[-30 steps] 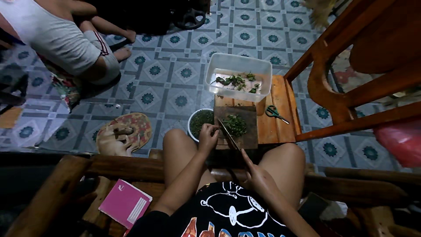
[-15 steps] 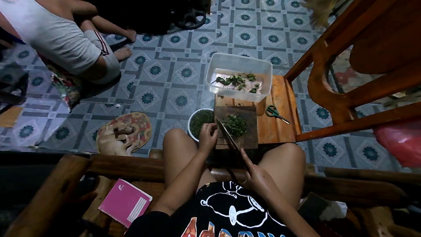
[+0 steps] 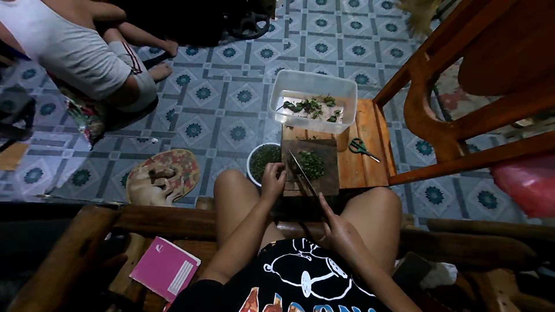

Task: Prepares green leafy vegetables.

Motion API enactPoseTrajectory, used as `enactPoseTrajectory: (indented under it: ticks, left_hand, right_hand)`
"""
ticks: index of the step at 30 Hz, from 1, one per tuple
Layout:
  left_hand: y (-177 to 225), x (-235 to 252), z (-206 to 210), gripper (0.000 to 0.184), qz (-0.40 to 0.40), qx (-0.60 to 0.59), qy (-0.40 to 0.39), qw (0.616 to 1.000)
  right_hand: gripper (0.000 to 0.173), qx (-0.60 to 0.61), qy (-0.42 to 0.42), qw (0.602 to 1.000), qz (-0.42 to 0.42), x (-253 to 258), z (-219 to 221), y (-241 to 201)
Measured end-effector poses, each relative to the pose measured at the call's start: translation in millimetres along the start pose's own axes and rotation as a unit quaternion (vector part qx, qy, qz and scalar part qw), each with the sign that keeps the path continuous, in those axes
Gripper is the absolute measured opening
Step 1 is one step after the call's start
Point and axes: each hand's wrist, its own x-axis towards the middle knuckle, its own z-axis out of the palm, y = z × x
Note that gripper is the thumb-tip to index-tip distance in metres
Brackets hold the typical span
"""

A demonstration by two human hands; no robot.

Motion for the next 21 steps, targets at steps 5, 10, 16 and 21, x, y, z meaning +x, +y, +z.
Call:
enactPoseTrajectory:
  ticks: [5, 10, 16, 21]
  left_hand:
    - [1.2, -0.1, 0.5, 0.028, -0.004, 0.0, 0.0, 1.0]
    - [2.1, -0.3, 0.5, 0.027, 0.0, -0.008, 0.003, 1.0]
    - [3.5, -0.4, -1.2, 0.028, -0.005, -0.003, -0.005, 1.0]
    - [4.2, -1.9, -1.7, 0.027, -0.006, -0.011, -0.003, 1.0]
  right_hand:
    - [0.072, 0.006, 0.0, 1.0, -0.003, 2.3, 0.9, 1.5]
    - [0.071, -0.003, 0.0, 1.0, 0.0, 5.4, 4.0, 7.2]
    - [0.07, 0.007, 0.002, 1.0, -0.016, 3.9, 6.0, 7.3]
    - [0.069, 0.013, 0.013, 0.999, -0.037, 1.3, 6.3, 3.4]
